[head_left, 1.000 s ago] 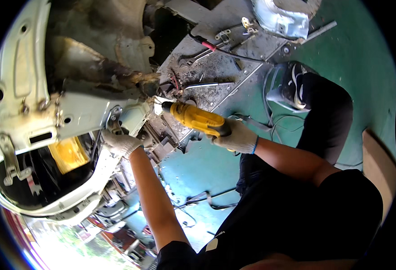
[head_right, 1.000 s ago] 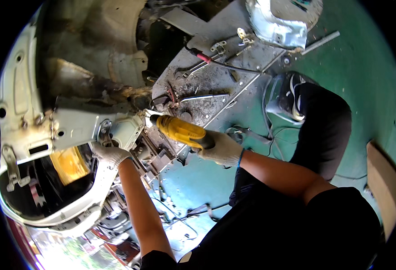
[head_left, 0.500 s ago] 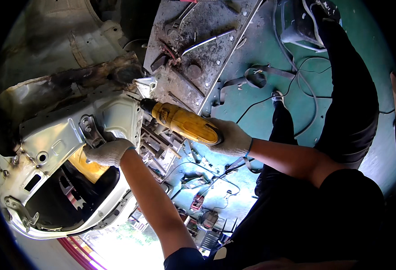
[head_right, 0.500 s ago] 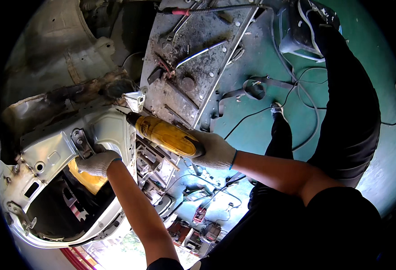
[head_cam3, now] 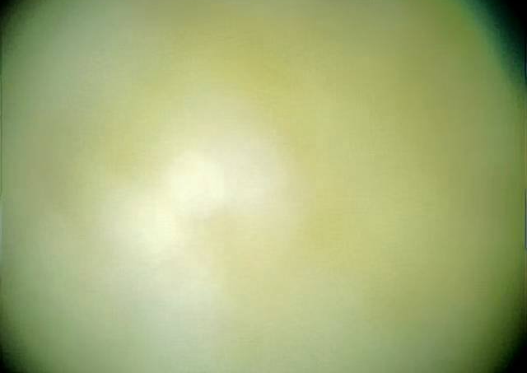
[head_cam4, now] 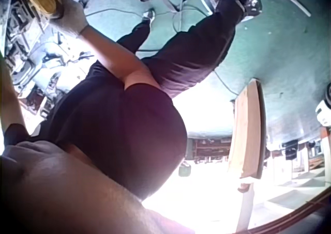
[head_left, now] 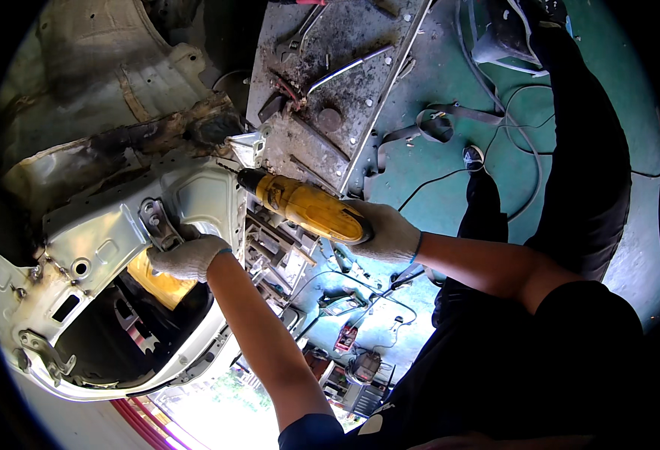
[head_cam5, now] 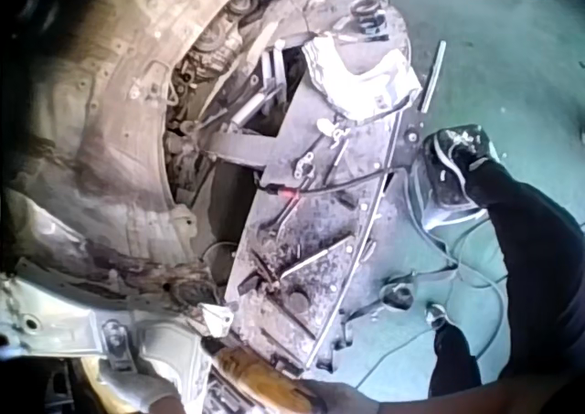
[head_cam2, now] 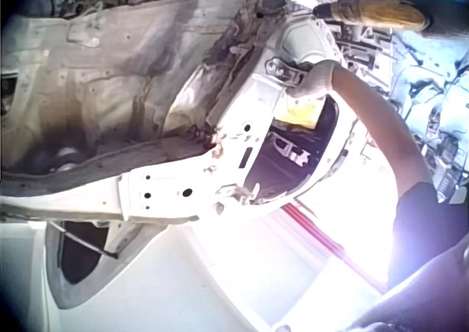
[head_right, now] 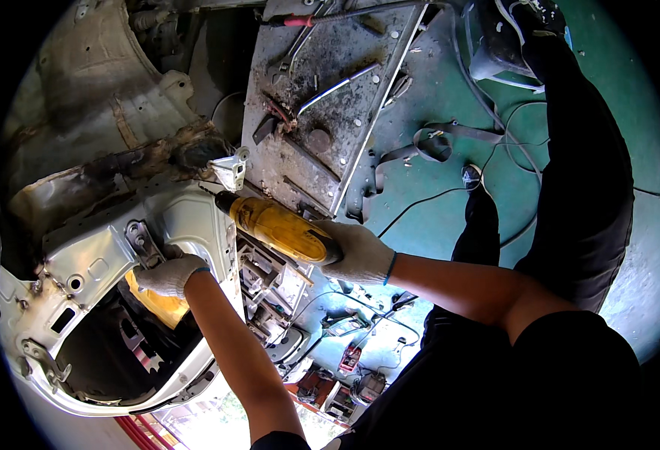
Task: The person files a car body panel, then welds the same area with a welding torch. They then use a drill to make holes in the panel and a hammer to shape the metal. The work is performed in a workshop with tools and car parts visible.
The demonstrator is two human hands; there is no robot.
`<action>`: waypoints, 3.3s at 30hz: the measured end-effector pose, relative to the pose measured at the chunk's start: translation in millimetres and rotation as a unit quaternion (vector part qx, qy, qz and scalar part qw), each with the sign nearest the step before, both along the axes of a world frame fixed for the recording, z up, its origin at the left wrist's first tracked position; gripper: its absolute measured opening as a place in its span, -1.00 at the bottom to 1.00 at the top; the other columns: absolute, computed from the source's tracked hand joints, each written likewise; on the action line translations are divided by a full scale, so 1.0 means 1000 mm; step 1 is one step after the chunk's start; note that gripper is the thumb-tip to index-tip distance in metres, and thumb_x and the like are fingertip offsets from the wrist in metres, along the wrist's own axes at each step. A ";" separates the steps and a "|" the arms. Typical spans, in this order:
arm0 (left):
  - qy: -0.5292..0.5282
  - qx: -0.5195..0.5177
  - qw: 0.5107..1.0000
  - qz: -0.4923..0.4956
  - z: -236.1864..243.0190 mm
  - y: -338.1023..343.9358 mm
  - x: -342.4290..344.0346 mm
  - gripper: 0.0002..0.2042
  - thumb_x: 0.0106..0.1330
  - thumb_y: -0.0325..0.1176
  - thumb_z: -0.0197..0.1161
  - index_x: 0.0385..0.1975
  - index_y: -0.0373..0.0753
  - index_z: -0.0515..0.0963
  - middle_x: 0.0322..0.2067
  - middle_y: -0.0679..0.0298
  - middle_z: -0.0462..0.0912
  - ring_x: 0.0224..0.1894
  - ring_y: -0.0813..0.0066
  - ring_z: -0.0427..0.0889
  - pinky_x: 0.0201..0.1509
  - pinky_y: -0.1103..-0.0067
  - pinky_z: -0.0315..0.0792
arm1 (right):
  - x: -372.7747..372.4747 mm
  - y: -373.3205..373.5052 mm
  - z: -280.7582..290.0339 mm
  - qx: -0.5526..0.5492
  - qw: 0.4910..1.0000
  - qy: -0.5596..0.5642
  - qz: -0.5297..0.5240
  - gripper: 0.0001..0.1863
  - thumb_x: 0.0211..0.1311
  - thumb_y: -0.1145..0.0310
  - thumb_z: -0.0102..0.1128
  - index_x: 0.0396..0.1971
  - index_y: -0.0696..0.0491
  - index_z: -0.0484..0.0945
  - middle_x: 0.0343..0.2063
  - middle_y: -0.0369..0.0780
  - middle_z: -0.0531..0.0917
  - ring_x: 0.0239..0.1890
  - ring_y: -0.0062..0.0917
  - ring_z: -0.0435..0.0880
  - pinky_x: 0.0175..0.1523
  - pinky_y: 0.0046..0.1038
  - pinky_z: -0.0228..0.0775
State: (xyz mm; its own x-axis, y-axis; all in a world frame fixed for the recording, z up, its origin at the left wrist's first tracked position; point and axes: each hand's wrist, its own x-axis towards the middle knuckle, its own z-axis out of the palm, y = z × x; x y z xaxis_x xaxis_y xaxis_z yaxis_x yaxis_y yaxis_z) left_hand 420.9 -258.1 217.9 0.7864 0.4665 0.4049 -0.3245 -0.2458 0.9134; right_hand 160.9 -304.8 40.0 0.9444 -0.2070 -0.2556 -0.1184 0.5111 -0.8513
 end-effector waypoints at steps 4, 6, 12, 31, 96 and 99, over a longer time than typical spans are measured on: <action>0.003 -0.005 1.000 0.020 0.000 -0.004 0.000 -0.64 0.32 0.00 0.01 -0.53 -0.16 0.46 -0.51 0.28 0.63 -0.65 0.51 0.38 -0.61 0.63 0.17 | 0.004 0.010 0.002 -0.003 0.999 -0.003 -0.033 -0.38 0.15 0.36 0.31 0.28 0.05 0.48 -0.13 0.01 0.72 -0.05 -0.17 0.75 0.11 -0.28 0.58; 0.017 0.008 0.999 0.028 0.000 -0.003 -0.001 -0.63 0.33 0.00 0.00 -0.52 -0.17 0.48 -0.49 0.28 0.65 -0.64 0.52 0.41 -0.60 0.64 0.19 | 0.004 0.013 0.002 -0.014 0.999 -0.004 -0.031 -0.38 0.15 0.34 0.32 0.28 0.04 0.48 -0.10 0.01 0.72 -0.03 -0.14 0.74 0.12 -0.26 0.57; 0.031 -0.011 0.999 -0.016 0.003 0.016 0.002 -0.68 0.36 -0.10 0.12 -0.13 -0.25 0.44 -0.20 0.22 0.64 -0.29 0.44 0.68 -0.31 0.61 0.60 | 0.004 0.017 0.008 -0.076 0.996 0.000 -0.054 -0.42 0.18 0.29 0.37 0.23 0.03 0.51 -0.12 -0.02 0.72 -0.04 -0.11 0.73 0.08 -0.23 0.58; 0.082 -0.026 0.986 -0.142 0.009 0.037 0.003 -0.72 0.40 -0.12 0.13 -0.33 -0.24 0.55 -0.33 0.27 0.71 -0.31 0.48 0.74 -0.43 0.73 0.57 | 0.020 0.059 0.003 -0.165 0.979 0.003 -0.122 -0.44 0.06 0.36 0.42 0.13 0.07 0.55 -0.31 -0.08 0.66 -0.23 -0.10 0.68 -0.14 -0.16 0.54; 0.007 0.088 0.995 0.038 -0.005 0.017 0.005 -0.60 0.38 -0.04 0.06 -0.13 -0.31 0.49 -0.18 0.18 0.62 -0.21 0.38 0.67 -0.20 0.46 0.59 | -0.001 -0.154 -0.083 0.149 0.979 0.125 -0.066 -0.60 0.13 0.53 0.28 0.02 0.22 0.62 -0.24 -0.24 0.76 -0.28 -0.59 0.74 -0.12 -0.46 0.60; -0.018 -0.003 1.000 0.007 -0.006 0.017 0.007 -0.64 0.33 -0.03 0.11 -0.20 -0.26 0.48 -0.29 0.21 0.61 -0.34 0.42 0.66 -0.39 0.57 0.51 | 0.012 -0.178 -0.063 0.210 0.976 0.041 -0.034 -0.49 0.07 0.54 0.27 0.11 0.24 0.57 -0.23 -0.22 0.76 -0.28 -0.58 0.74 -0.17 -0.50 0.59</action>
State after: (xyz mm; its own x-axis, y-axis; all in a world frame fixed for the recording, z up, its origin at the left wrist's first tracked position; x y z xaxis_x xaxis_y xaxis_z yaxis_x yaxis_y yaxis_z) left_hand 427.7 -240.9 211.7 0.7644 0.4804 0.4301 -0.3539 -0.2451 0.9026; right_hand 172.7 -482.6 -22.5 0.9048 -0.1286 -0.4059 -0.1316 0.8222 -0.5538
